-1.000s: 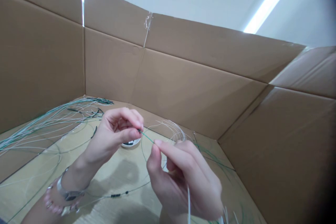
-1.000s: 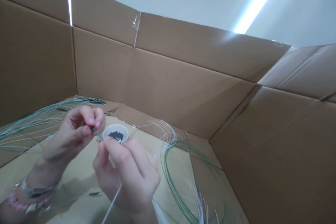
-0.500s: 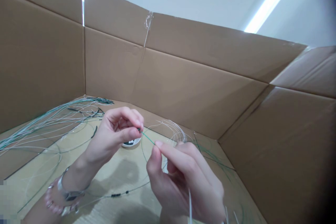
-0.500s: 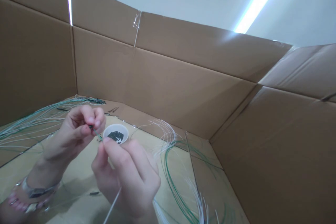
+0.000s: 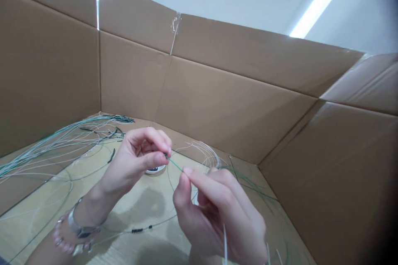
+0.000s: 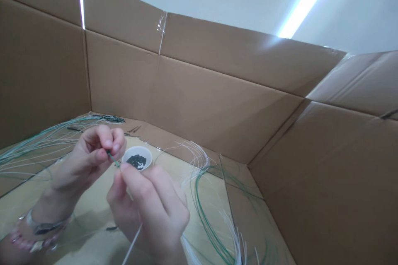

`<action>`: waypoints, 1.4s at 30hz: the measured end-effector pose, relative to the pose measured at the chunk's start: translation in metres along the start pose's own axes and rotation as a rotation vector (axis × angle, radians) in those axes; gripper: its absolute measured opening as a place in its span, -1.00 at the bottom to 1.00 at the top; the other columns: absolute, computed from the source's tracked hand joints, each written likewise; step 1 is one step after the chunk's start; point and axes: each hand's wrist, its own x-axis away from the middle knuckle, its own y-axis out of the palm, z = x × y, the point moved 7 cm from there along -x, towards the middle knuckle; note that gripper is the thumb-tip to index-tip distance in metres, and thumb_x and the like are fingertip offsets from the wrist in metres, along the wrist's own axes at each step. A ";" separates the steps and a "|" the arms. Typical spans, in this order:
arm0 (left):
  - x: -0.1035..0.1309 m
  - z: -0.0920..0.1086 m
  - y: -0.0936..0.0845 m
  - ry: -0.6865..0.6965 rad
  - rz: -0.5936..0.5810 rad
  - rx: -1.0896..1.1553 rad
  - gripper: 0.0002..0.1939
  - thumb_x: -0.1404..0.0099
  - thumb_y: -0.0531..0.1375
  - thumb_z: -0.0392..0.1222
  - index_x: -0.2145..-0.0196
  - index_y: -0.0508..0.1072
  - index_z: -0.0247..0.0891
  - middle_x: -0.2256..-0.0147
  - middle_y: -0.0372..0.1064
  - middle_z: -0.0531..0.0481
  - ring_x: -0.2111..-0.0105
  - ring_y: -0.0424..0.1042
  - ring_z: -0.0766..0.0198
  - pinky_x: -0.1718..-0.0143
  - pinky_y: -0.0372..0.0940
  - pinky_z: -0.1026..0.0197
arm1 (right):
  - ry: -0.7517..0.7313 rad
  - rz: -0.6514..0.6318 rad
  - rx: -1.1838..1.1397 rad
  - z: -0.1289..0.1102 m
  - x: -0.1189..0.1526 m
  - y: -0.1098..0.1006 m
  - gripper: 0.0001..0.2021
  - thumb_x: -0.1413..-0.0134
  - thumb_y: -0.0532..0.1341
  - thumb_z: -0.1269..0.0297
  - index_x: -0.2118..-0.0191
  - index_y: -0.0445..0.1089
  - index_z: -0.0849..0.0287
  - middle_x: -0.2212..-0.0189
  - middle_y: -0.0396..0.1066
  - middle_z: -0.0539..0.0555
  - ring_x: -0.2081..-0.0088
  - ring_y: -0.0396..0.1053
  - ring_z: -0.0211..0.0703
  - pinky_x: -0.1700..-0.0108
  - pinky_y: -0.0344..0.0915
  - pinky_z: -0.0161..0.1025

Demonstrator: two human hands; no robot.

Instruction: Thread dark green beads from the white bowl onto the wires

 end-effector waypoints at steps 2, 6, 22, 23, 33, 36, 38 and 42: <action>0.000 -0.001 0.000 -0.004 -0.006 0.009 -0.90 -0.03 0.39 -0.25 0.49 0.52 -0.21 0.50 0.38 0.07 0.51 0.33 0.48 0.48 0.29 0.48 | -0.003 0.015 0.004 -0.001 0.000 -0.001 -0.93 -0.01 0.24 0.51 0.41 0.40 0.22 0.68 0.28 -0.11 0.66 0.20 -0.47 0.61 0.20 -0.48; 0.001 -0.001 0.001 0.002 -0.026 0.024 -0.90 -0.04 0.38 -0.26 0.47 0.52 -0.20 0.50 0.38 0.08 0.50 0.33 0.49 0.47 0.29 0.49 | -0.011 -0.010 0.002 -0.001 0.000 0.001 -0.93 0.01 0.25 0.52 0.40 0.40 0.24 0.67 0.29 -0.10 0.66 0.19 -0.47 0.60 0.21 -0.48; 0.003 0.002 0.000 0.037 -0.003 -0.106 -0.89 -0.02 0.38 -0.34 0.46 0.55 -0.22 0.46 0.44 0.04 0.48 0.40 0.43 0.47 0.33 0.45 | 0.048 -0.048 -0.123 0.012 0.008 0.014 -0.89 0.02 0.27 0.54 0.35 0.40 0.22 0.61 0.18 -0.12 0.61 0.07 -0.48 0.58 0.13 -0.49; 0.003 0.001 -0.002 0.048 0.018 -0.121 -0.90 -0.02 0.38 -0.34 0.47 0.55 -0.22 0.46 0.45 0.04 0.47 0.41 0.42 0.47 0.34 0.45 | 0.068 -0.084 -0.173 0.015 0.009 0.016 -0.90 -0.01 0.25 0.53 0.33 0.40 0.22 0.58 0.21 -0.10 0.59 0.10 -0.48 0.57 0.14 -0.49; -0.008 -0.001 -0.018 0.112 0.147 -0.363 -0.86 0.05 0.40 -0.39 0.52 0.56 -0.22 0.51 0.50 0.05 0.49 0.46 0.38 0.47 0.39 0.42 | 0.418 0.160 -0.488 0.058 0.013 0.020 -0.72 -0.32 -0.10 0.27 0.19 0.34 0.09 0.50 0.19 -0.04 0.47 0.21 -0.33 0.42 0.20 -0.31; -0.010 -0.001 -0.023 0.113 0.186 -0.463 -0.83 0.09 0.41 -0.42 0.53 0.55 -0.23 0.53 0.49 0.06 0.52 0.47 0.38 0.48 0.39 0.43 | 0.538 0.206 -0.544 0.075 0.018 0.025 -0.86 -0.27 -0.01 0.27 0.16 0.26 0.05 0.62 -0.10 -0.15 0.65 -0.10 -0.39 0.63 -0.08 -0.40; -0.011 0.000 -0.026 0.120 0.202 -0.503 -0.82 0.11 0.41 -0.43 0.54 0.54 -0.24 0.55 0.49 0.08 0.54 0.45 0.41 0.49 0.38 0.46 | 0.548 -0.040 -0.490 0.080 0.016 0.037 -0.80 -0.17 0.11 0.15 0.11 0.27 0.04 0.56 -0.05 -0.12 0.59 -0.04 -0.38 0.59 -0.04 -0.38; -0.013 0.005 -0.032 0.173 0.223 -0.533 -0.81 0.11 0.41 -0.46 0.55 0.53 -0.24 0.56 0.47 0.11 0.55 0.43 0.47 0.51 0.34 0.52 | 0.468 -0.427 -0.524 0.078 0.015 0.048 -0.62 -0.14 -0.01 -0.08 0.14 0.35 0.03 0.37 0.10 -0.01 0.41 0.10 -0.28 0.39 0.11 -0.27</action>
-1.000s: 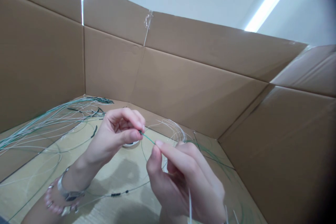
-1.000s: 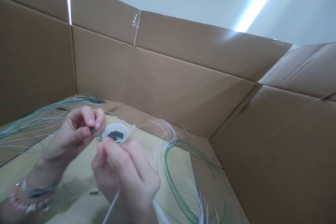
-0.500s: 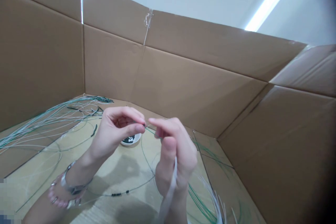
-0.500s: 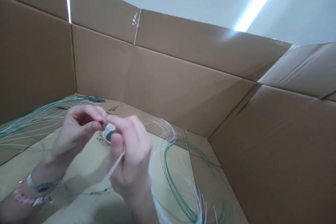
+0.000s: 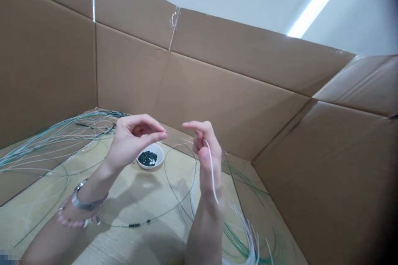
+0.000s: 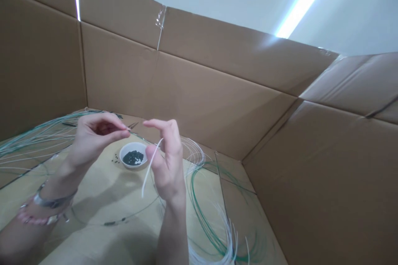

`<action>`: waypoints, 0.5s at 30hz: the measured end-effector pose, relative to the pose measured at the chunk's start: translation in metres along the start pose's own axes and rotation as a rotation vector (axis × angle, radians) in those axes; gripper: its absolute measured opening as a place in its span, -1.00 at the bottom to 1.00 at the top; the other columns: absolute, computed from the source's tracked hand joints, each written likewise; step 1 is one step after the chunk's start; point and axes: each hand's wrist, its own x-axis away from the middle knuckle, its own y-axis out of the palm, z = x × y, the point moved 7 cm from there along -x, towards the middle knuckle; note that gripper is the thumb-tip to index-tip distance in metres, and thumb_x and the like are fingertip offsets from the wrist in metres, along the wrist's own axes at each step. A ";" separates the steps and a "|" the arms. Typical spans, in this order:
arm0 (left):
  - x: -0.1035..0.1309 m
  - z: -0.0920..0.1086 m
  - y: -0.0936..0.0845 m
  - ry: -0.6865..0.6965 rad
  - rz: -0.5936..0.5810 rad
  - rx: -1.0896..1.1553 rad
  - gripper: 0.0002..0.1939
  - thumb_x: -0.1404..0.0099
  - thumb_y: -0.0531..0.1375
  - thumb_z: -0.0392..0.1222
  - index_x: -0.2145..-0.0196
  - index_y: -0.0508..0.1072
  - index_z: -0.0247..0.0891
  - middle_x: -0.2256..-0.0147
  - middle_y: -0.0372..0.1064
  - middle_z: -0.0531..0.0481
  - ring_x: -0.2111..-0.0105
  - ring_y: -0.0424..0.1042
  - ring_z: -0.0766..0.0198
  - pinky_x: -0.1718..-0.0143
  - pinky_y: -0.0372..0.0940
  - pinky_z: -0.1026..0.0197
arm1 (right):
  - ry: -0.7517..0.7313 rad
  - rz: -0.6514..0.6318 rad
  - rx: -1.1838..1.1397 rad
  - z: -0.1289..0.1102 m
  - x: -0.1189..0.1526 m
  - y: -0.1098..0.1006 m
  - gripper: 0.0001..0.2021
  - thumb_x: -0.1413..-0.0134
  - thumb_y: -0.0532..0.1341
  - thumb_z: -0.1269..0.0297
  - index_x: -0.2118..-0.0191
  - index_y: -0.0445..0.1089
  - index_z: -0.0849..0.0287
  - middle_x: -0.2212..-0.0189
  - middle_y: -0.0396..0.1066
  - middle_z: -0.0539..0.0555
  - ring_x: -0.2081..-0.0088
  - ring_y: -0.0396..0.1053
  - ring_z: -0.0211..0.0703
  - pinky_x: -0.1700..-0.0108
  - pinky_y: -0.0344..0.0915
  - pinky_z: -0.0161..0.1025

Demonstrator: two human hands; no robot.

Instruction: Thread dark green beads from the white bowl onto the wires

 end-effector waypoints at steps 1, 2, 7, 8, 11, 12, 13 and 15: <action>-0.001 0.001 -0.002 0.012 0.008 -0.002 -0.81 0.10 0.40 -0.46 0.55 0.52 -0.25 0.56 0.47 0.11 0.55 0.43 0.47 0.50 0.35 0.52 | 0.004 -0.031 -0.005 0.000 0.000 -0.001 -0.64 -0.19 -0.06 -0.04 0.20 0.36 0.04 0.36 0.10 -0.01 0.39 0.10 -0.27 0.35 0.11 -0.25; -0.001 0.002 -0.004 0.022 0.014 -0.003 -0.82 0.09 0.39 -0.46 0.55 0.52 -0.25 0.56 0.47 0.11 0.54 0.44 0.46 0.50 0.35 0.51 | 0.011 -0.038 -0.001 0.000 0.000 -0.002 -0.66 -0.23 -0.08 0.02 0.28 0.35 0.06 0.36 0.09 -0.02 0.37 0.10 -0.28 0.32 0.11 -0.24; -0.002 0.006 -0.009 0.032 0.011 0.001 -0.83 0.06 0.37 -0.46 0.54 0.52 -0.26 0.55 0.45 0.08 0.53 0.45 0.42 0.50 0.38 0.46 | 0.046 -0.127 -0.027 -0.001 0.001 -0.002 -0.76 -0.15 0.02 0.11 0.45 0.06 0.13 0.39 0.01 -0.04 0.33 0.04 -0.27 0.30 0.05 -0.24; -0.002 0.007 -0.009 0.033 0.005 0.003 -0.83 0.06 0.37 -0.46 0.54 0.52 -0.25 0.55 0.45 0.08 0.53 0.45 0.42 0.50 0.38 0.46 | 0.047 -0.149 -0.055 -0.002 0.001 -0.001 -0.74 -0.14 0.01 0.08 0.45 0.02 0.13 0.39 0.00 -0.03 0.33 0.03 -0.26 0.31 0.04 -0.24; -0.001 0.011 -0.007 0.048 -0.026 0.020 -0.81 0.06 0.37 -0.49 0.53 0.52 -0.24 0.55 0.45 0.09 0.52 0.45 0.43 0.50 0.37 0.48 | 0.018 -0.134 -0.064 -0.007 0.001 0.001 -0.73 -0.23 -0.06 0.17 0.48 0.03 0.14 0.42 0.01 -0.03 0.35 0.05 -0.28 0.32 0.04 -0.24; -0.001 0.011 -0.007 0.051 -0.034 0.032 -0.80 0.06 0.36 -0.50 0.53 0.53 -0.23 0.54 0.45 0.09 0.52 0.45 0.44 0.49 0.37 0.48 | -0.007 -0.096 -0.060 -0.009 0.000 0.001 -0.73 -0.25 -0.05 0.23 0.49 0.05 0.15 0.45 0.02 -0.04 0.37 0.06 -0.30 0.33 0.04 -0.25; -0.001 0.012 -0.007 0.055 -0.039 0.046 -0.79 0.06 0.36 -0.51 0.52 0.53 -0.22 0.54 0.45 0.10 0.51 0.45 0.44 0.49 0.37 0.49 | -0.039 -0.034 -0.066 -0.011 0.000 0.000 -0.72 -0.26 -0.03 0.28 0.50 0.08 0.16 0.48 0.04 -0.05 0.40 0.07 -0.32 0.36 0.04 -0.26; 0.000 0.013 -0.007 0.059 -0.040 0.080 -0.78 0.05 0.36 -0.51 0.51 0.53 -0.21 0.53 0.46 0.10 0.51 0.45 0.45 0.47 0.38 0.49 | -0.109 0.178 -0.096 -0.014 0.003 -0.007 -0.73 -0.24 0.05 0.31 0.51 0.12 0.16 0.54 0.05 -0.08 0.48 0.06 -0.36 0.45 0.01 -0.29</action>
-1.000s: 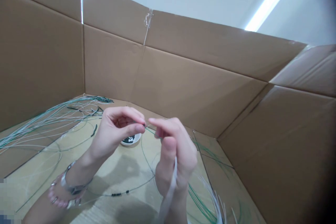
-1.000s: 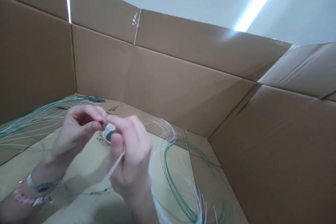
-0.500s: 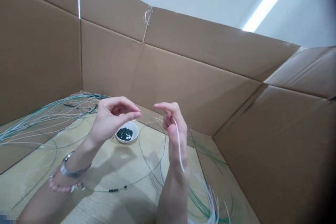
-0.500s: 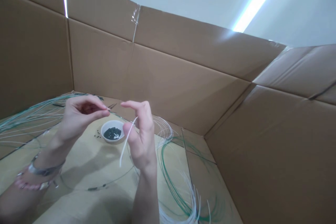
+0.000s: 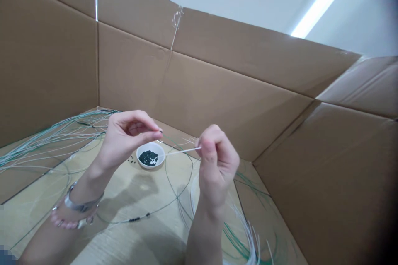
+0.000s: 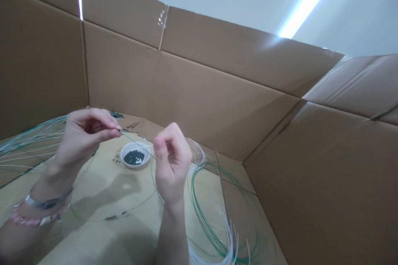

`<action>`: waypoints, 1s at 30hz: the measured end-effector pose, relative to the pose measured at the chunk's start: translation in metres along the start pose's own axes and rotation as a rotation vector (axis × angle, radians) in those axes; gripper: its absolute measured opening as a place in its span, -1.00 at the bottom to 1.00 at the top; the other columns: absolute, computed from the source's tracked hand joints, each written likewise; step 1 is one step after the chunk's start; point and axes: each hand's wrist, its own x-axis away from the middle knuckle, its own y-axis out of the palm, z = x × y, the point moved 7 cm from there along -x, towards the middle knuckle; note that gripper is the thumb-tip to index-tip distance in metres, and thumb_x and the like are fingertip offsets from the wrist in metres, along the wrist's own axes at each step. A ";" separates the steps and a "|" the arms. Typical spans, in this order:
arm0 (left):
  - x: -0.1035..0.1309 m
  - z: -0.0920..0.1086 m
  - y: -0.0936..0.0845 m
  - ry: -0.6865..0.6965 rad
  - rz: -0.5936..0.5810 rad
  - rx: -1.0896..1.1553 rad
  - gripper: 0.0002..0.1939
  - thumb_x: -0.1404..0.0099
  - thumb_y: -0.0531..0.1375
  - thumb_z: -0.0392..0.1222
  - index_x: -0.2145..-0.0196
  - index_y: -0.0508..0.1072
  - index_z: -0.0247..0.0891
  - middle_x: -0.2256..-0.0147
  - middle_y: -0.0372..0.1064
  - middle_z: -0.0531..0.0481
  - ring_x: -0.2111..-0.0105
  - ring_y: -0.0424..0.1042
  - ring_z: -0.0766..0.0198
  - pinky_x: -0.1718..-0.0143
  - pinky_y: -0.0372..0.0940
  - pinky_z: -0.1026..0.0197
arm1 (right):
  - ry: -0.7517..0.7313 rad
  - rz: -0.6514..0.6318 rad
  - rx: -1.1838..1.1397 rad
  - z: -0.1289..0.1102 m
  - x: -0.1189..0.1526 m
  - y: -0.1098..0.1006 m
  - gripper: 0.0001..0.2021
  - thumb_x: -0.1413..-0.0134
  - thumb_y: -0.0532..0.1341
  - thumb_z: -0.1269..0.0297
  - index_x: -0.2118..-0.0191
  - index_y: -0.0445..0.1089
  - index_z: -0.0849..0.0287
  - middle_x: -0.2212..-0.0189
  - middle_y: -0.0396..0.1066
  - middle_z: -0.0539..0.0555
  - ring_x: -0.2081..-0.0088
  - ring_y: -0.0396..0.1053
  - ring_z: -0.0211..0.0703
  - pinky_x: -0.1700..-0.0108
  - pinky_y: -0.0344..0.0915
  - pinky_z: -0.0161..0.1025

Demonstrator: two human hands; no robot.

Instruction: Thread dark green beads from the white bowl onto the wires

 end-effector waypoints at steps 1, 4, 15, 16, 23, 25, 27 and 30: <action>0.000 0.000 0.000 0.004 0.002 0.019 -0.77 0.04 0.36 -0.52 0.51 0.53 -0.21 0.53 0.46 0.11 0.50 0.45 0.45 0.46 0.38 0.49 | -0.038 0.129 -0.010 -0.002 0.002 -0.005 -0.74 -0.22 0.08 0.32 0.51 0.15 0.17 0.56 0.06 -0.09 0.51 0.05 -0.37 0.49 -0.01 -0.30; 0.000 0.001 -0.001 0.011 0.001 0.079 -0.77 0.04 0.35 -0.52 0.50 0.53 -0.20 0.52 0.46 0.12 0.49 0.45 0.47 0.45 0.38 0.51 | -0.164 0.421 0.001 -0.009 0.011 -0.014 -0.77 -0.16 0.16 0.33 0.52 0.22 0.17 0.61 0.09 -0.10 0.56 0.06 -0.38 0.54 -0.03 -0.31; 0.004 -0.001 0.006 -0.071 -0.052 0.153 -0.85 0.04 0.42 -0.32 0.53 0.51 -0.19 0.55 0.42 0.09 0.53 0.40 0.43 0.53 0.33 0.42 | -0.225 0.591 -0.021 -0.021 0.024 -0.012 -0.77 -0.16 0.17 0.23 0.50 0.23 0.10 0.63 -0.03 -0.08 0.57 0.05 -0.31 0.58 0.07 -0.29; 0.004 0.000 0.006 -0.071 -0.049 0.148 -0.85 0.04 0.42 -0.30 0.53 0.51 -0.19 0.55 0.42 0.08 0.54 0.40 0.42 0.54 0.33 0.41 | -0.223 0.580 -0.006 -0.022 0.023 -0.012 -0.77 -0.17 0.16 0.23 0.50 0.22 0.10 0.63 -0.03 -0.08 0.57 0.05 -0.31 0.58 0.07 -0.28; 0.004 0.002 0.008 -0.058 -0.060 0.170 -0.84 0.01 0.40 -0.36 0.51 0.51 -0.18 0.54 0.43 0.10 0.52 0.40 0.43 0.52 0.33 0.41 | -0.276 0.577 0.020 -0.027 0.022 -0.012 -0.73 -0.16 0.17 0.21 0.53 0.19 0.12 0.65 0.00 -0.08 0.61 0.03 -0.33 0.62 0.04 -0.29; 0.004 0.002 0.010 -0.059 -0.071 0.181 -0.82 0.00 0.38 -0.41 0.50 0.52 -0.16 0.53 0.44 0.11 0.51 0.41 0.44 0.50 0.33 0.43 | -0.278 0.587 0.001 -0.027 0.023 -0.011 -0.72 -0.15 0.19 0.21 0.54 0.19 0.12 0.64 0.00 -0.07 0.60 0.03 -0.33 0.63 0.02 -0.28; 0.005 0.002 0.011 -0.068 -0.080 0.187 -0.80 0.00 0.37 -0.44 0.50 0.52 -0.16 0.53 0.44 0.11 0.50 0.42 0.44 0.49 0.35 0.43 | -0.261 0.597 -0.015 -0.025 0.023 -0.011 -0.72 -0.14 0.20 0.20 0.54 0.20 0.12 0.64 -0.01 -0.06 0.59 0.02 -0.32 0.62 0.00 -0.26; 0.006 0.000 0.013 -0.084 -0.087 0.196 -0.80 0.01 0.38 -0.45 0.51 0.51 -0.18 0.53 0.45 0.11 0.50 0.43 0.43 0.49 0.37 0.43 | -0.267 0.606 -0.023 -0.025 0.023 -0.011 -0.73 -0.14 0.20 0.22 0.54 0.21 0.12 0.64 0.00 -0.05 0.59 0.02 -0.32 0.61 -0.01 -0.25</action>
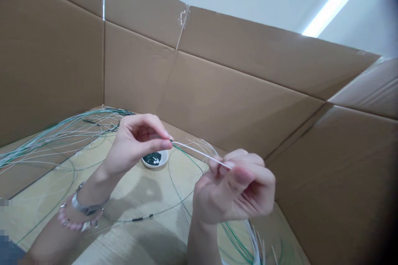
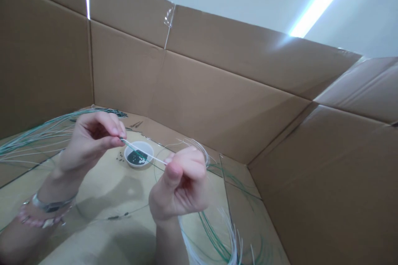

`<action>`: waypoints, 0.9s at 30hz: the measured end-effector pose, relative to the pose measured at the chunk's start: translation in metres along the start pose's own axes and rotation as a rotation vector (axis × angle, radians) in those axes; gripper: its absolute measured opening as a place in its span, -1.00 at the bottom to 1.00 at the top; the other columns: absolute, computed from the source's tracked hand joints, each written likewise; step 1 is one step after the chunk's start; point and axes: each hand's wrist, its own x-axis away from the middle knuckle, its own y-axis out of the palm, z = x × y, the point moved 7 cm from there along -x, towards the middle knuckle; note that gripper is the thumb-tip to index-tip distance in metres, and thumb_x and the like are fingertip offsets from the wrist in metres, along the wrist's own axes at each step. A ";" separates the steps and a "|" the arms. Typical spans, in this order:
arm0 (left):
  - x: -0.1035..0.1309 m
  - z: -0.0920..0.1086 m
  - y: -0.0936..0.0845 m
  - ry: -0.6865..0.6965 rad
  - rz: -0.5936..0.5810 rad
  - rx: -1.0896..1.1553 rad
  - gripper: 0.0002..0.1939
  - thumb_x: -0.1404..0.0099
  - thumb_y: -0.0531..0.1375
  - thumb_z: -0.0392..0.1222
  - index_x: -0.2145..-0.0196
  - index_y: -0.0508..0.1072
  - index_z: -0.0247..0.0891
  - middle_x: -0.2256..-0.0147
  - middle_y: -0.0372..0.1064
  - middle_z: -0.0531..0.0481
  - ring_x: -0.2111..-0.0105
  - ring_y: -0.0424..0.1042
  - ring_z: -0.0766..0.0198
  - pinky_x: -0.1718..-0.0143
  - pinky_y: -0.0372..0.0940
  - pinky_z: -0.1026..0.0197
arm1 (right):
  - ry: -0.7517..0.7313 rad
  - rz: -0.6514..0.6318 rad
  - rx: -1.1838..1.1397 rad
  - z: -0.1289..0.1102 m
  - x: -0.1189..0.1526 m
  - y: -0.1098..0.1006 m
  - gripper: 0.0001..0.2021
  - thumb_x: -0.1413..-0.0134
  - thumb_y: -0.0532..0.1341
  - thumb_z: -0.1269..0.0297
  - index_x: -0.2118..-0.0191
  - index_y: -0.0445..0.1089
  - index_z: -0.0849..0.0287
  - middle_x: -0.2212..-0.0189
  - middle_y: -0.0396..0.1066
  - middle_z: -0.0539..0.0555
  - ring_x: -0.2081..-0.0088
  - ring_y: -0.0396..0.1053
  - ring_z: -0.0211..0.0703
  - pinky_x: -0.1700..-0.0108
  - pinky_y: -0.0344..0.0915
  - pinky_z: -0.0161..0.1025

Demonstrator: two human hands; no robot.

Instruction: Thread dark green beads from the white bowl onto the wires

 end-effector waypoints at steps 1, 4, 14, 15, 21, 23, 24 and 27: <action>0.000 0.000 0.000 -0.004 0.003 0.001 -0.81 0.02 0.38 -0.43 0.52 0.51 -0.18 0.53 0.45 0.10 0.50 0.43 0.42 0.49 0.37 0.42 | -0.009 0.006 0.002 0.000 0.000 -0.001 -0.73 -0.13 0.20 0.23 0.54 0.21 0.12 0.64 0.01 -0.06 0.60 0.02 -0.31 0.61 -0.02 -0.25; 0.001 -0.001 -0.001 -0.014 0.022 -0.022 -0.84 0.03 0.40 -0.38 0.52 0.52 -0.19 0.54 0.44 0.08 0.52 0.42 0.40 0.51 0.37 0.40 | -0.026 -0.025 0.024 -0.001 -0.002 0.000 -0.76 -0.14 0.18 0.25 0.53 0.23 0.11 0.64 0.04 -0.07 0.60 0.05 -0.31 0.60 0.02 -0.26; 0.003 0.014 0.010 0.095 -0.067 -0.426 -0.93 -0.15 0.29 -0.31 0.47 0.54 -0.21 0.47 0.46 0.01 0.46 0.41 0.36 0.47 0.32 0.34 | 0.113 -0.543 0.261 0.019 -0.007 0.010 -0.86 -0.22 0.06 0.35 0.35 0.32 0.13 0.57 0.22 -0.08 0.58 0.14 -0.39 0.54 0.12 -0.34; 0.004 0.016 0.011 0.129 -0.071 -0.494 -0.94 -0.15 0.28 -0.31 0.47 0.54 -0.21 0.46 0.47 0.01 0.45 0.42 0.34 0.44 0.33 0.32 | 0.114 -0.614 0.323 0.020 -0.006 0.012 -0.87 -0.23 0.05 0.33 0.29 0.34 0.13 0.53 0.26 -0.07 0.54 0.19 -0.37 0.50 0.17 -0.33; 0.010 0.019 0.023 0.216 -0.141 -0.618 -0.90 -0.16 0.25 -0.38 0.40 0.53 -0.22 0.40 0.50 0.01 0.40 0.45 0.32 0.38 0.35 0.30 | 0.055 -0.906 0.359 0.009 0.008 0.031 -0.86 -0.16 0.14 0.38 0.15 0.29 0.14 0.41 0.35 -0.05 0.47 0.28 -0.39 0.45 0.27 -0.38; 0.011 0.018 0.023 0.177 -0.135 -0.546 -0.88 -0.15 0.26 -0.40 0.40 0.54 -0.22 0.40 0.50 0.01 0.39 0.46 0.33 0.38 0.36 0.31 | 0.040 -0.904 0.297 0.005 0.010 0.033 -0.85 -0.15 0.13 0.45 0.15 0.29 0.14 0.37 0.35 -0.04 0.47 0.27 -0.42 0.50 0.25 -0.43; 0.010 0.017 0.022 0.152 -0.116 -0.503 -0.88 -0.14 0.27 -0.41 0.41 0.54 -0.22 0.41 0.51 0.01 0.39 0.46 0.33 0.38 0.37 0.32 | 0.030 -0.888 0.282 0.003 0.010 0.033 -0.84 -0.15 0.14 0.47 0.16 0.29 0.14 0.37 0.35 -0.03 0.47 0.27 -0.42 0.52 0.23 -0.44; 0.008 0.012 0.014 0.070 -0.027 -0.380 -0.88 -0.08 0.32 -0.39 0.43 0.55 -0.20 0.45 0.51 0.04 0.43 0.48 0.34 0.41 0.40 0.35 | -0.007 -0.829 0.287 0.000 0.006 0.029 -0.87 -0.11 0.17 0.51 0.25 0.31 0.15 0.43 0.31 -0.05 0.47 0.26 -0.41 0.56 0.18 -0.43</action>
